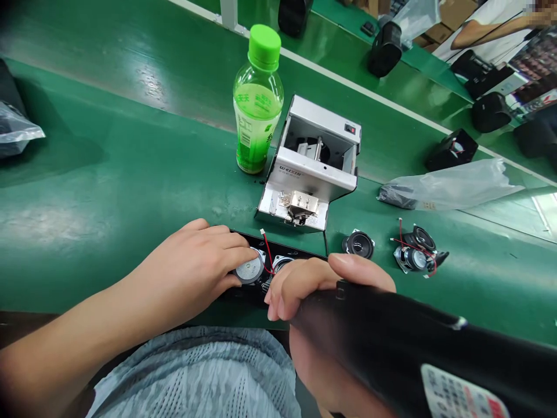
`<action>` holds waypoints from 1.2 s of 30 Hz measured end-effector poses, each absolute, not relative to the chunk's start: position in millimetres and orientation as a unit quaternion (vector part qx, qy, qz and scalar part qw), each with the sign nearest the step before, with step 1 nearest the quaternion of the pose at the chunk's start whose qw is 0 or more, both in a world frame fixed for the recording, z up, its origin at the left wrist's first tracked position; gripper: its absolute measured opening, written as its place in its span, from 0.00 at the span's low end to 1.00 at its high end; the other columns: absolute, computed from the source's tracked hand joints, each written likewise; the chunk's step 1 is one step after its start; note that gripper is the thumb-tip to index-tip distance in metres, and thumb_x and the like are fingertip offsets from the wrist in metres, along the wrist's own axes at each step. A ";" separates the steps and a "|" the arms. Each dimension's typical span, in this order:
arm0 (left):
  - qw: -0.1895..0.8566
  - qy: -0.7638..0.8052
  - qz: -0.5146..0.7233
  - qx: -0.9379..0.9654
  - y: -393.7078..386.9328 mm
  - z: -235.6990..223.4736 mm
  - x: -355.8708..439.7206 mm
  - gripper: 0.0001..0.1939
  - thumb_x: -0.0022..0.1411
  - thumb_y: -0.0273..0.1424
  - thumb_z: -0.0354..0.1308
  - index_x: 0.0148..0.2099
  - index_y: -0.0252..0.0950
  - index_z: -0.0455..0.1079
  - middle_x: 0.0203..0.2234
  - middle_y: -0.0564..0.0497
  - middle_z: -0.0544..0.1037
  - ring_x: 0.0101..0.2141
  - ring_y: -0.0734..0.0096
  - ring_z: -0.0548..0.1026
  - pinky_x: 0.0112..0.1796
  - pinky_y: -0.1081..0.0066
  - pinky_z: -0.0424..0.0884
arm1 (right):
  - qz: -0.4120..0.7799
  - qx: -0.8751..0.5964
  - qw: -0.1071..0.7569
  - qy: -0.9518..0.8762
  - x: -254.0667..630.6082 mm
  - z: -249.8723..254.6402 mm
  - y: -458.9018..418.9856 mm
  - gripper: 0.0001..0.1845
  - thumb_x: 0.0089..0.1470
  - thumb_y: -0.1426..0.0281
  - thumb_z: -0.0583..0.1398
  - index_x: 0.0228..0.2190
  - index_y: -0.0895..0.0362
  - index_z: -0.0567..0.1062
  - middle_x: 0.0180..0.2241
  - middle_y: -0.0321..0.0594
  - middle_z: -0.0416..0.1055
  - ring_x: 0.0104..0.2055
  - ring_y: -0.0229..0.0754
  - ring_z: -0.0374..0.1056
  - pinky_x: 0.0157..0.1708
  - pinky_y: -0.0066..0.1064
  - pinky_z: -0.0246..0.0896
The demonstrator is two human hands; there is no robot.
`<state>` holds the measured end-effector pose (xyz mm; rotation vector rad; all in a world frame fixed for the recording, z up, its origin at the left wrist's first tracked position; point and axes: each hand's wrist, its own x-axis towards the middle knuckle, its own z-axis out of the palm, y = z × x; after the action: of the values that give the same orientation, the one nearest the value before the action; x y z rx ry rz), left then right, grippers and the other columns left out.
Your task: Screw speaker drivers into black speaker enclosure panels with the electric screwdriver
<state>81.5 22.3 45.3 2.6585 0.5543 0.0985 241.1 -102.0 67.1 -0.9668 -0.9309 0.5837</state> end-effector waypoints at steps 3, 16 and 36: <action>0.210 0.200 0.040 0.956 22.6 44.5 82.4 0.09 0.63 0.29 0.71 0.42 0.43 0.75 0.35 0.57 0.79 0.39 0.59 0.75 0.38 0.59 0.53 | 0.281 -0.446 0.728 -0.437 239.5 66.0 -103.9 0.18 0.74 0.62 0.51 0.58 0.47 0.73 0.29 0.37 0.74 0.26 0.46 0.72 0.30 0.48 0.74; 0.208 0.193 0.042 0.958 16.4 41.4 79.9 0.04 0.69 0.29 0.66 0.46 0.42 0.77 0.38 0.56 0.82 0.40 0.60 0.76 0.37 0.58 0.53 | 0.354 -0.430 0.667 -0.495 239.2 72.7 -109.2 0.16 0.70 0.71 0.57 0.51 0.45 0.81 0.28 0.38 0.78 0.29 0.46 0.74 0.32 0.43 0.74; 0.231 0.197 0.041 0.952 15.4 41.4 83.2 0.18 0.63 0.25 0.72 0.54 0.43 0.78 0.45 0.54 0.85 0.45 0.58 0.79 0.41 0.57 0.60 | 0.137 -0.463 0.762 -0.431 281.0 135.5 -50.4 0.31 0.59 0.34 0.59 0.45 0.46 0.75 0.23 0.30 0.72 0.19 0.44 0.64 0.25 0.41 0.68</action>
<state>83.2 15.4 41.4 2.6172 0.5430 0.1133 281.0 -50.4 135.5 -1.0072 -0.9381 0.2989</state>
